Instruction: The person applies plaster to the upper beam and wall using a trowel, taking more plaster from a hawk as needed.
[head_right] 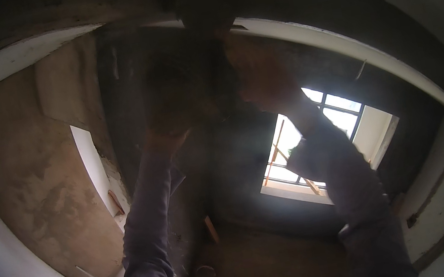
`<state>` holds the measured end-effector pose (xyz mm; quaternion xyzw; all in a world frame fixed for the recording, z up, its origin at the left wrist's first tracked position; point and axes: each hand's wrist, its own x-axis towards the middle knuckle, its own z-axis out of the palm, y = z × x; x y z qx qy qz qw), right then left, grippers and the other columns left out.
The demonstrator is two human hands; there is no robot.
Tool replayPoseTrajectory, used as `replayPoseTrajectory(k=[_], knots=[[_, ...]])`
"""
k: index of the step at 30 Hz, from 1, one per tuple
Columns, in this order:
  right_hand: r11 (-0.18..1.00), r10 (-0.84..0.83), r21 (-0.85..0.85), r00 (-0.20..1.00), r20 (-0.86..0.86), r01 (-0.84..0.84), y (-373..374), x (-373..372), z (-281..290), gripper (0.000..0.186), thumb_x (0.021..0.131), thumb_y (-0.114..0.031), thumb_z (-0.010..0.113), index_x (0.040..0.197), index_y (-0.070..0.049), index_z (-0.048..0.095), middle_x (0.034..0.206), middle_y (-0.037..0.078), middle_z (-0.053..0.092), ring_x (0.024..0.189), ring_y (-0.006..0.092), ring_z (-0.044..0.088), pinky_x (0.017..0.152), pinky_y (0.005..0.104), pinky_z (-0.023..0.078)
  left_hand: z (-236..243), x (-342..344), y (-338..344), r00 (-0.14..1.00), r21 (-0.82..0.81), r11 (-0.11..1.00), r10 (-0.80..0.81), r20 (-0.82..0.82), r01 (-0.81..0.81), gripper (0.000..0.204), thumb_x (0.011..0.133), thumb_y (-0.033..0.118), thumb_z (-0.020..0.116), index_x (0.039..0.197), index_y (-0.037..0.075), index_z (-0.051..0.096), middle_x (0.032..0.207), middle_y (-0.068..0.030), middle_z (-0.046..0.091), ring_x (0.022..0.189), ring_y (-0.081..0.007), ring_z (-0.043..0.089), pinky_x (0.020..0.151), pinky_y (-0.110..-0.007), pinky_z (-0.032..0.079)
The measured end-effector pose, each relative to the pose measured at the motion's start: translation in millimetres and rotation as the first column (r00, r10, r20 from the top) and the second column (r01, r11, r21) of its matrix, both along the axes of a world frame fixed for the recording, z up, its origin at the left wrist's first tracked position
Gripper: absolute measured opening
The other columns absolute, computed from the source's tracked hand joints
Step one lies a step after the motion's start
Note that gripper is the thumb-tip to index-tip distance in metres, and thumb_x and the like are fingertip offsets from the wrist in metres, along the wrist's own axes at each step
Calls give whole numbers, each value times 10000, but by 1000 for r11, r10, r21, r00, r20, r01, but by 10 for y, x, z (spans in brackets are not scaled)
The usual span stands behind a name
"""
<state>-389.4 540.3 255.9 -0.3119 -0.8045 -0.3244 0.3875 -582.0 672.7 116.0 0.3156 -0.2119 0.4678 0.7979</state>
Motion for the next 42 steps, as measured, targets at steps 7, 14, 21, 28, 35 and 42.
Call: replayPoseTrajectory(k=[7, 14, 21, 28, 35, 42], knots=[[959, -65, -281, 922, -382, -48, 293, -647, -231, 503, 802, -85, 599, 1296, -173, 559, 901, 124, 647, 675, 200, 633, 659, 348, 515, -519, -765, -351, 982, -272, 946, 188, 13, -178, 423, 993, 385, 441, 1334, 143, 504, 1306, -75, 569, 1181, -265, 564, 968, -456, 503], [957, -22, -269, 893, -449, -112, 500, -932, -290, 282, 914, -168, 489, 1159, -113, 616, 990, 201, 643, 986, 372, 618, 887, 466, 466, -663, -927, -692, 911, -215, 889, 413, -7, -404, 464, 975, 399, 475, 1343, 119, 515, 1356, -76, 554, 1227, -257, 541, 1008, -439, 479], [944, -68, -303, 823, -564, -130, 244, -863, -384, 271, 924, -166, 482, 1157, -106, 607, 1024, 201, 628, 1000, 387, 599, 889, 473, 461, -884, -984, -748, 905, -211, 884, 426, 0, -417, 468, 981, 414, 463, 1362, 144, 495, 1369, -66, 540, 1233, -259, 535, 1022, -450, 467], [993, 115, 28, 855, -506, -117, 28, -708, -654, 258, 932, -145, 499, 1162, -95, 604, 1061, 173, 631, 1022, 364, 596, 899, 456, 459, -1331, -1131, -849, 926, -263, 891, 378, -21, -369, 473, 987, 429, 450, 1381, 168, 475, 1382, -56, 526, 1240, -261, 529, 1036, -460, 454], [960, 111, -158, 829, -549, -233, 362, -1032, -113, 285, 918, -138, 514, 1184, -82, 597, 1070, 205, 646, 1005, 368, 619, 890, 434, 468, -1412, -1220, -935, 924, -294, 879, 380, -40, -374, 477, 993, 438, 438, 1400, 190, 456, 1398, -49, 511, 1247, -267, 522, 1053, -474, 437], [965, 161, -73, 785, -599, -253, 59, -341, -152, 303, 944, -158, 470, 1216, -83, 581, 1084, 215, 632, 1059, 368, 591, 874, 483, 472, -1392, -1096, -978, 912, -115, 905, 408, -41, -410, 491, 1004, 418, 421, 1436, 185, 411, 1432, -57, 476, 1296, -279, 472, 1090, -491, 387]])
